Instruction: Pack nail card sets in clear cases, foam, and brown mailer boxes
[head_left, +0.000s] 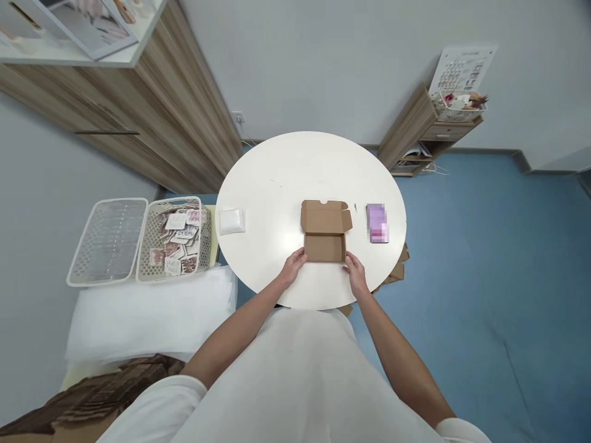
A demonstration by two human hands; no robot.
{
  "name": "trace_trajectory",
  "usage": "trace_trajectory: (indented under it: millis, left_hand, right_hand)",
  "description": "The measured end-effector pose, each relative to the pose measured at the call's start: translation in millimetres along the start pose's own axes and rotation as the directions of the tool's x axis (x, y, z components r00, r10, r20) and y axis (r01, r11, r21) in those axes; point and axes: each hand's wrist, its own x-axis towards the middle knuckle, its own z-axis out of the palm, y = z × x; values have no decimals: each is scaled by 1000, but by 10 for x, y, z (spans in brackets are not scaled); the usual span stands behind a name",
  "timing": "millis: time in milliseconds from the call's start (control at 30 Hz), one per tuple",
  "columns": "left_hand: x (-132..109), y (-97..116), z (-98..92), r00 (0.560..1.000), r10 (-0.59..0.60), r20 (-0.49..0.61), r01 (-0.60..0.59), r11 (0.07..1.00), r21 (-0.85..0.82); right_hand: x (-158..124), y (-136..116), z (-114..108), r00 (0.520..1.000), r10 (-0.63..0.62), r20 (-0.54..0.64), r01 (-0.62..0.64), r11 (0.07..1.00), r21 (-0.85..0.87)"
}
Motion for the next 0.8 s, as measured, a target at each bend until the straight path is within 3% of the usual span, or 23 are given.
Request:
trace_trajectory:
  millis: [300, 533, 700, 800]
  left_hand:
    - [42, 2, 210, 992, -35, -124, 31, 999, -33]
    - [-7, -154, 228, 983, 65, -173, -60, 998, 34]
    - [-77, -233, 226, 978, 22, -206, -2, 995, 96]
    - [-148, -250, 173, 979, -8, -205, 28, 995, 95]
  right_hand:
    - [153, 116, -141, 994, -91, 61, 93, 995, -44]
    - [137, 208, -140, 982, -153, 106, 162, 984, -80]
    - [79, 226, -135, 976, -191, 105, 208, 962, -175]
    - [3, 178, -122, 950, -310, 41, 308, 908, -284]
